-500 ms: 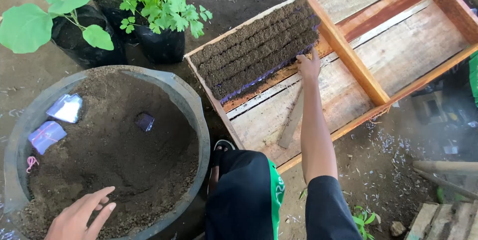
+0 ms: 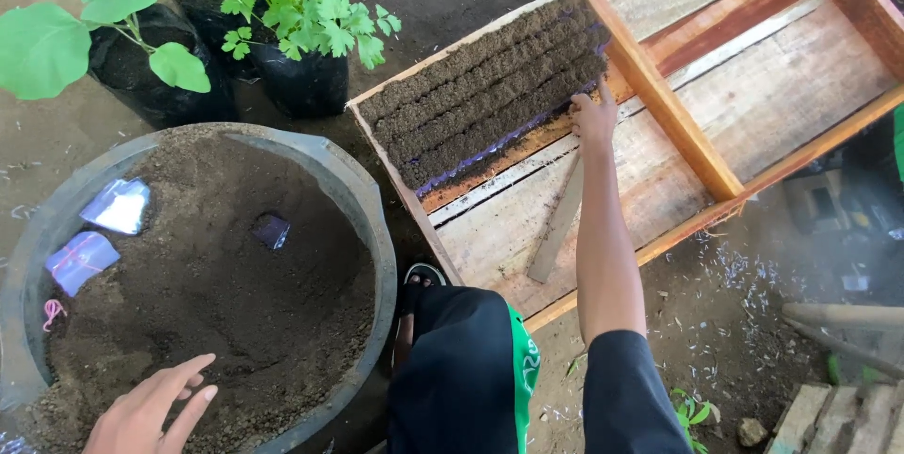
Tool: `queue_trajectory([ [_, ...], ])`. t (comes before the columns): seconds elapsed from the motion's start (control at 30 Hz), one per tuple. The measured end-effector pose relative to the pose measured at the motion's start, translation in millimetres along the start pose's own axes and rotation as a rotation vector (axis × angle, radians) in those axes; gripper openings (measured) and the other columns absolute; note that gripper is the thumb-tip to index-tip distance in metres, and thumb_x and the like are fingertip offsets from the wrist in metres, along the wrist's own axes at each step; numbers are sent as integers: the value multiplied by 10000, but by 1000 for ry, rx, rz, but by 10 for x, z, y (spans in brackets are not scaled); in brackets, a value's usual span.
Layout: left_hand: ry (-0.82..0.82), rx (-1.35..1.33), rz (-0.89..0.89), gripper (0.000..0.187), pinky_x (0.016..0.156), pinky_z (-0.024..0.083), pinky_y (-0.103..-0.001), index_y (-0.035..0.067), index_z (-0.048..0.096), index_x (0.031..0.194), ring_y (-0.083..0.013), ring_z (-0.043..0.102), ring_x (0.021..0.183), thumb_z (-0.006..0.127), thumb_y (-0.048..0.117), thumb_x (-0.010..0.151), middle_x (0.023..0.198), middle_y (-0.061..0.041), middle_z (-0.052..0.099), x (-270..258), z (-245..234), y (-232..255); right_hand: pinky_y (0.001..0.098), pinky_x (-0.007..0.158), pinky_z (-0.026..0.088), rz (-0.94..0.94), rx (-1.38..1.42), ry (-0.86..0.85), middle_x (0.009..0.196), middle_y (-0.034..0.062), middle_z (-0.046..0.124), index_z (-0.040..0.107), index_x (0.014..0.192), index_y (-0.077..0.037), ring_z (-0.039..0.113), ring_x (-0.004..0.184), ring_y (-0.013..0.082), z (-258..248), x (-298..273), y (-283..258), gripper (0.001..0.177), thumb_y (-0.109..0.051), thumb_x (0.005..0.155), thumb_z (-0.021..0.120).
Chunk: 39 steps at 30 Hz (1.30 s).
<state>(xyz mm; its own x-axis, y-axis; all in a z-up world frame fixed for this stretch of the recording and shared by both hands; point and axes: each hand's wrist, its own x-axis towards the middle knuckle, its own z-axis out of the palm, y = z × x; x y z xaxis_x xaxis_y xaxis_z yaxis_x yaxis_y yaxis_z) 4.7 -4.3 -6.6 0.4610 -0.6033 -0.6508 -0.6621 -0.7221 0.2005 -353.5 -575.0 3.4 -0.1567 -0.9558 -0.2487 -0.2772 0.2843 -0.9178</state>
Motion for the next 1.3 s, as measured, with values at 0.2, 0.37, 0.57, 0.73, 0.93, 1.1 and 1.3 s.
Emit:
queue_trajectory([
  [0.2, 276, -112, 385, 449, 1001, 519, -382, 243, 618, 1310, -176, 679, 1156, 574, 418, 899, 1279, 35, 703, -177, 23, -20, 363, 927, 456, -706, -162, 264, 1074, 63, 654, 629, 1159, -125, 607, 997, 216, 178, 101, 436, 299, -265, 895, 643],
  [0.37, 113, -162, 263, 472, 1038, 465, -430, 261, 534, 1411, -259, 590, 1246, 505, 417, 966, 1383, -9, 613, -498, -380, 278, 291, 794, 475, -1069, -237, -361, 979, 4, 692, 736, 978, -146, 591, 838, 131, 1180, -1457, -181, 150, -77, 856, 683],
  [0.57, 85, -161, 341, 484, 1012, 471, -444, 212, 504, 1442, -297, 587, 1214, 469, 415, 1004, 1365, -58, 606, -508, -326, 249, 409, 852, 515, -994, -874, -1454, 1167, 120, 657, 633, 1166, -74, 663, 988, 268, 2479, -2462, 195, 352, -223, 872, 757],
  [0.73, 121, -200, 428, 478, 978, 461, -447, 155, 510, 1435, -291, 596, 1188, 484, 382, 1015, 1347, -81, 615, -492, -342, 210, 491, 785, 508, -1120, -1206, -1453, 1162, 230, 570, 497, 1253, 9, 599, 1027, 407, 3321, -2389, 1178, 666, -191, 739, 871],
  [0.93, 141, -204, 505, 440, 882, 465, -448, 102, 510, 1409, -257, 643, 1036, 493, 327, 1032, 1228, -76, 659, -491, -402, 213, 532, 742, 501, -1036, -1189, -1224, 1149, 199, 564, 500, 1180, -49, 594, 1008, 426, 3514, -2477, 1400, 583, -167, 738, 862],
  [1.1, 192, -190, 551, 383, 840, 469, -439, 111, 528, 1367, -257, 651, 945, 517, 290, 1029, 1119, -73, 669, -474, -417, 214, 527, 699, 447, -1071, -1122, -1375, 1115, 186, 552, 454, 1127, -95, 566, 918, 408, 3473, -2481, 1314, 539, -207, 787, 857],
  [1.3, 210, -182, 566, 408, 870, 469, -451, 93, 520, 1377, -261, 640, 1007, 515, 300, 1026, 1182, -79, 658, -449, -357, 219, 542, 747, 495, -1313, -1212, -1501, 1198, 168, 518, 509, 1210, -117, 558, 1060, 401, 3461, -2472, 1296, 536, -202, 790, 833],
])
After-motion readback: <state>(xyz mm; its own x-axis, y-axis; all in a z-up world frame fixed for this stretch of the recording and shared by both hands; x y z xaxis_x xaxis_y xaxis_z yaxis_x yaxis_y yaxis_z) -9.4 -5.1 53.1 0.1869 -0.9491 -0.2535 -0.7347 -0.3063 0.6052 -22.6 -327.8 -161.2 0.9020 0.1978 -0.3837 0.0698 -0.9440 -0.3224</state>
